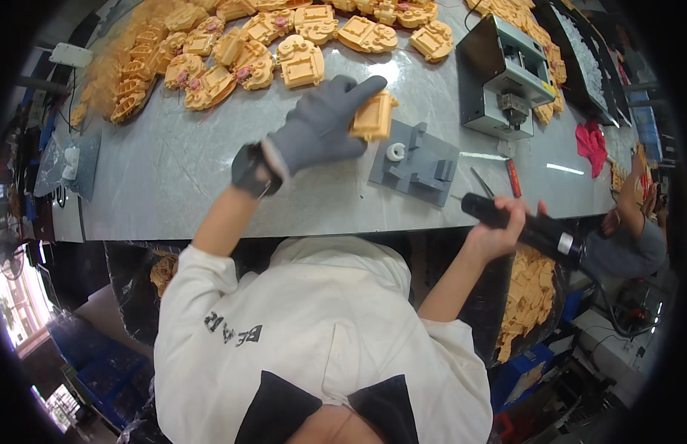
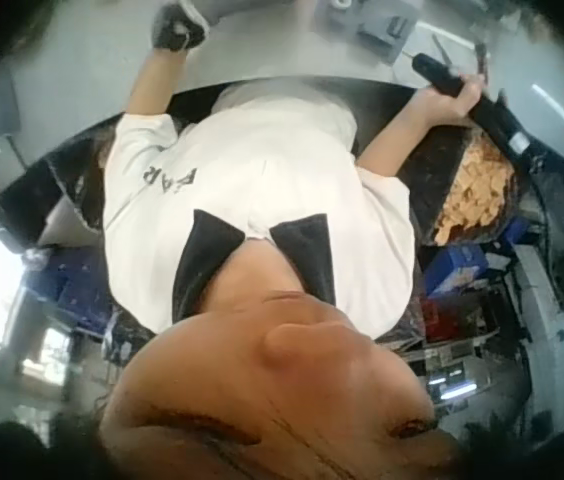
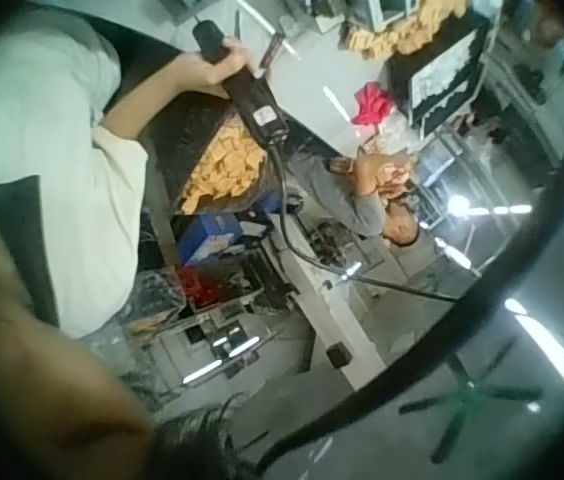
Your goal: The person assembles plastic toy tank components on a workbench using an electric screwdriver.
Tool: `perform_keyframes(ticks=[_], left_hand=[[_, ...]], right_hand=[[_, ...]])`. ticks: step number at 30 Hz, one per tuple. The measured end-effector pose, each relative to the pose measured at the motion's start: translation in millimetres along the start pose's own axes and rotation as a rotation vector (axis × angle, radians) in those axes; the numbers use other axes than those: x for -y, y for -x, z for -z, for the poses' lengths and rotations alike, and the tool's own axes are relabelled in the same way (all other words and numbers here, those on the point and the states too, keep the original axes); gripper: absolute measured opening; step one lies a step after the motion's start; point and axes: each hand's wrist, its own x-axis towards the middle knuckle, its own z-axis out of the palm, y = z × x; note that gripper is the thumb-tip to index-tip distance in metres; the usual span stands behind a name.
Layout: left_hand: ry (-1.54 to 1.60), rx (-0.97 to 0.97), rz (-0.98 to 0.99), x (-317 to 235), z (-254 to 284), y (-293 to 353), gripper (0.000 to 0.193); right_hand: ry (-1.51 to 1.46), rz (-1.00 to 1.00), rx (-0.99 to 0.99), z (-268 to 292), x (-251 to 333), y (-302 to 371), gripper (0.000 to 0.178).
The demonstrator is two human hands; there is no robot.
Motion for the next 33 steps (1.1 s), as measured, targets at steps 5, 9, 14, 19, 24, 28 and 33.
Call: perform_keyframes(ticks=[5, 9, 14, 19, 24, 28, 33], left_hand=[[0.56, 0.142, 0.172, -44.9, 20.3, 69.9, 0.089], [0.757, -0.181, 0.273, -36.1, 16.3, 123.6, 0.089], [2.082, -0.377, 0.159, -7.7, 64.8, 211.3, 0.052], [1.379, 0.338, 0.325, -17.6, 42.7, 182.2, 0.089], [0.277, 0.16, 0.056, -61.1, 4.1, 99.6, 0.079], [-0.048, -0.181, -0.054, -60.3, -15.3, 50.2, 0.075], [-0.079, 0.024, 0.031, -65.6, -24.8, 18.9, 0.073]], right_hand=[[-0.047, -0.114, -0.072, -13.6, -24.8, -9.7, 0.044], [-0.066, -0.19, -0.008, -28.8, -25.0, -1.7, 0.042], [-0.051, -0.22, -0.016, -31.0, -28.5, 8.5, 0.038], [-0.063, -0.246, 0.035, -37.8, -28.9, 13.3, 0.039], [-0.063, -0.304, 0.084, -41.1, -29.1, 17.5, 0.041], [-0.068, -0.303, 0.085, -38.2, -29.0, 16.9, 0.04], [-0.058, -0.313, 0.079, -36.8, -28.8, 16.3, 0.039]])
